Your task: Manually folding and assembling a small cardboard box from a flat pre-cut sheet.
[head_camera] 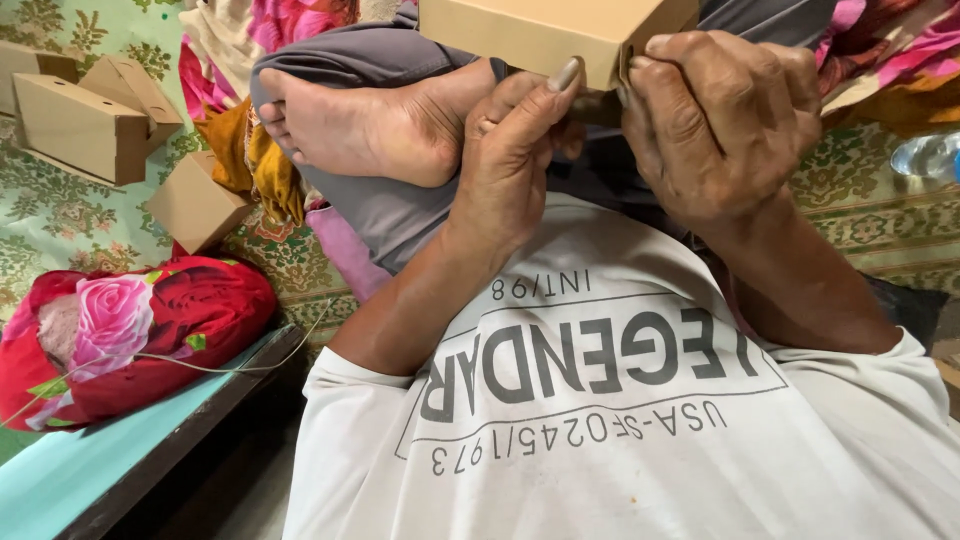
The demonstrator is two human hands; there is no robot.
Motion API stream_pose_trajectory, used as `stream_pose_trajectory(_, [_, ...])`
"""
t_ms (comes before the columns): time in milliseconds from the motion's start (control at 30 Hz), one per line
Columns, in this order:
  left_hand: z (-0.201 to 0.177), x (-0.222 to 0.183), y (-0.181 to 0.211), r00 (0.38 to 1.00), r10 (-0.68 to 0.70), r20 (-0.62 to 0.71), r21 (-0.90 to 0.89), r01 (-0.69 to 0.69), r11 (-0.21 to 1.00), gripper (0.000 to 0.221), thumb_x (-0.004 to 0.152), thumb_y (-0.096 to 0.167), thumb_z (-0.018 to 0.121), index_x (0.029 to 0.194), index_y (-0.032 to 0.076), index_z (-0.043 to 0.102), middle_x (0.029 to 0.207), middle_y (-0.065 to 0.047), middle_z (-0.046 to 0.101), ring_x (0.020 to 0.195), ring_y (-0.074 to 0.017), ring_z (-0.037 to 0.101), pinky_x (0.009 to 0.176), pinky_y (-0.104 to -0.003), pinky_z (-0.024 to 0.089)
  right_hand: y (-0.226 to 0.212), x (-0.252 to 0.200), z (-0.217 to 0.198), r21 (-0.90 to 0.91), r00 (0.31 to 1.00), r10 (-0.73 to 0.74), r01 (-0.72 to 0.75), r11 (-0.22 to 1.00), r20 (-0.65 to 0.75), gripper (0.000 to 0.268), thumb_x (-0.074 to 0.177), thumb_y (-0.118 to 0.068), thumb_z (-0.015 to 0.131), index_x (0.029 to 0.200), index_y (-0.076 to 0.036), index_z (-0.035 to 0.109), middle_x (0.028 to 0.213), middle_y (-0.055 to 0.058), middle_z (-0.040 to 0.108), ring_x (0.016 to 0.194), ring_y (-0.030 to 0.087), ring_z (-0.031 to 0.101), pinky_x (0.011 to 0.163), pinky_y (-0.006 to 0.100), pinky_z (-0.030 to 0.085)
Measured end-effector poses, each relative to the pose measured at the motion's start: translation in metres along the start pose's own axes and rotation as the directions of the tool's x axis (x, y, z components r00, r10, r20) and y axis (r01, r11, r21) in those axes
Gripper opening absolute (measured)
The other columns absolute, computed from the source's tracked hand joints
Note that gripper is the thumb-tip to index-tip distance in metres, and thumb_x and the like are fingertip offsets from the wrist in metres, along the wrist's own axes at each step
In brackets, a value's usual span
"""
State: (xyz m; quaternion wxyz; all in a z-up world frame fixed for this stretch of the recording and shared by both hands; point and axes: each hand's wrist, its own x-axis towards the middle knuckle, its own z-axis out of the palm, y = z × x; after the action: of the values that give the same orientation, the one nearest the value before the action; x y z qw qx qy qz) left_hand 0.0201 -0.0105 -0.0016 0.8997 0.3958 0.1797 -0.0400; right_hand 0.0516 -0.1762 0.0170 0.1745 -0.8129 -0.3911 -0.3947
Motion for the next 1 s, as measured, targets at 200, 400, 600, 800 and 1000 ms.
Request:
stream_pose_trajectory(200, [0.000, 0.002, -0.001, 0.997, 0.058, 0.041, 0.106, -0.062, 0.992, 0.015, 0.090, 0.020, 0.074, 0.084, 0.006, 0.075, 0.069, 0.001, 0.060, 0.065, -0.0107, 0.050, 0.055, -0.025, 0.041, 0.006, 0.003, -0.002, -0.022, 0.999, -0.007, 0.007, 1.000, 0.031, 0.016, 0.115, -0.011, 0.065, 0.108, 0.001, 0.072, 0.109, 0.015, 0.074, 0.091, 0.029, 0.074, 0.078, 0.038, 0.051])
stream_pose_trajectory(400, [0.035, -0.018, 0.045, 0.977, 0.131, 0.166, 0.544, -0.201, 0.814, 0.036, 0.098, 0.043, 0.057, 0.086, 0.011, 0.069, 0.083, 0.002, 0.070, 0.079, -0.0066, 0.063, 0.073, -0.022, 0.051, 0.030, 0.000, -0.003, -0.097, 1.000, 0.005, -0.004, 0.995, 0.012, 0.028, 0.119, -0.020, 0.062, 0.110, -0.002, 0.081, 0.106, 0.015, 0.072, 0.094, 0.027, 0.069, 0.089, 0.040, 0.050])
stream_pose_trajectory(600, [0.010, -0.017, 0.032, 0.220, 0.593, 0.775, 0.434, -0.867, -0.246, 0.006, 0.099, 0.005, 0.069, 0.100, 0.001, 0.064, 0.087, -0.012, 0.073, 0.061, -0.0187, 0.057, 0.047, -0.034, 0.046, 0.046, 0.016, -0.044, -0.072, 0.943, 0.034, -0.010, 0.997, 0.331, 0.013, 0.135, -0.021, 0.076, 0.133, -0.010, 0.081, 0.120, 0.004, 0.081, 0.101, 0.022, 0.076, 0.087, 0.036, 0.051])
stream_pose_trajectory(800, [-0.001, -0.029, 0.050, 0.189, 0.596, 0.780, 0.566, -0.617, -0.546, 0.039, 0.101, 0.051, 0.067, 0.124, 0.019, 0.069, 0.115, -0.007, 0.069, 0.100, -0.0289, 0.073, 0.083, -0.039, 0.066, 0.049, 0.052, -0.050, 0.206, 0.907, -0.049, -0.042, 0.978, 0.418, 0.015, 0.122, 0.010, 0.083, 0.118, -0.003, 0.079, 0.094, 0.011, 0.067, 0.082, 0.025, 0.061, 0.075, 0.041, 0.049])
stream_pose_trajectory(1000, [-0.009, -0.021, 0.080, 0.607, 0.427, 0.670, 0.741, -0.513, -0.433, 0.059, 0.109, 0.056, 0.035, 0.152, 0.018, 0.047, 0.151, -0.015, 0.054, 0.142, -0.0319, 0.062, 0.106, -0.045, 0.047, 0.040, 0.088, -0.040, 0.163, 0.881, -0.236, 0.185, 0.969, 0.409, 0.018, 0.126, -0.004, 0.069, 0.109, -0.011, 0.070, 0.102, -0.001, 0.070, 0.094, 0.020, 0.070, 0.081, 0.031, 0.056])
